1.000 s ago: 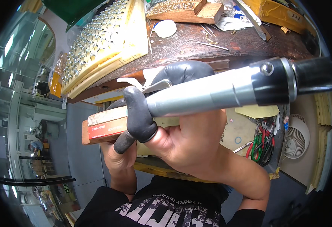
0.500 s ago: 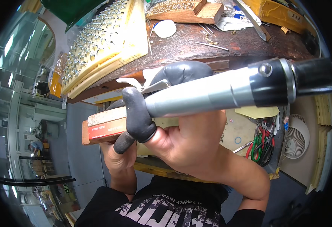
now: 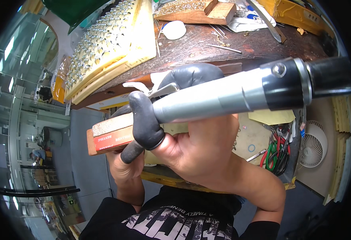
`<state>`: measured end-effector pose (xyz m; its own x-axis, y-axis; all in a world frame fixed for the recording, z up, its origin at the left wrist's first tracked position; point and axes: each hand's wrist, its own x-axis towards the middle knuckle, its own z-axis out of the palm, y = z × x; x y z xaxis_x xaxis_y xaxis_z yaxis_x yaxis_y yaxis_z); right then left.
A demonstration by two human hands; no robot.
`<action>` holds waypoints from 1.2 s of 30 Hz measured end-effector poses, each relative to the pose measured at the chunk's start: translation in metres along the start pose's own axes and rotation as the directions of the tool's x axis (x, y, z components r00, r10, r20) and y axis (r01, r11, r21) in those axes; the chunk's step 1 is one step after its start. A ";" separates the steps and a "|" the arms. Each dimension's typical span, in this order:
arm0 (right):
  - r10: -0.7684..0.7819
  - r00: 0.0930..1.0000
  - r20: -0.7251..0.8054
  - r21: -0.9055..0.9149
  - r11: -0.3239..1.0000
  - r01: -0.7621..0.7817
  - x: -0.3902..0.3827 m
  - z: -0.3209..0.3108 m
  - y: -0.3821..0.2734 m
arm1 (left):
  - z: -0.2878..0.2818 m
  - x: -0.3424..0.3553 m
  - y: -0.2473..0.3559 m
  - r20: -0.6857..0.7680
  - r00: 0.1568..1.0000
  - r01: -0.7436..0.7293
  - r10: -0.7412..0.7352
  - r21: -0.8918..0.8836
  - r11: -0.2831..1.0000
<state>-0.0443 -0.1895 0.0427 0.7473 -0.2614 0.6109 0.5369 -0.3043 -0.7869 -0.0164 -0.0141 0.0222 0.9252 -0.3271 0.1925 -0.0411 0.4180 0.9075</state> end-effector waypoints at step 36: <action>-0.093 0.996 0.011 0.052 0.994 0.092 -0.001 0.001 0.006 | -0.010 0.000 -0.010 0.152 0.985 -0.085 0.083 0.009 0.996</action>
<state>-0.0419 -0.1904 0.0376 0.6985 -0.2215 0.6804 0.6233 -0.2787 -0.7306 -0.0127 -0.0099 0.0099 0.8505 -0.4162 0.3216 -0.1235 0.4364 0.8912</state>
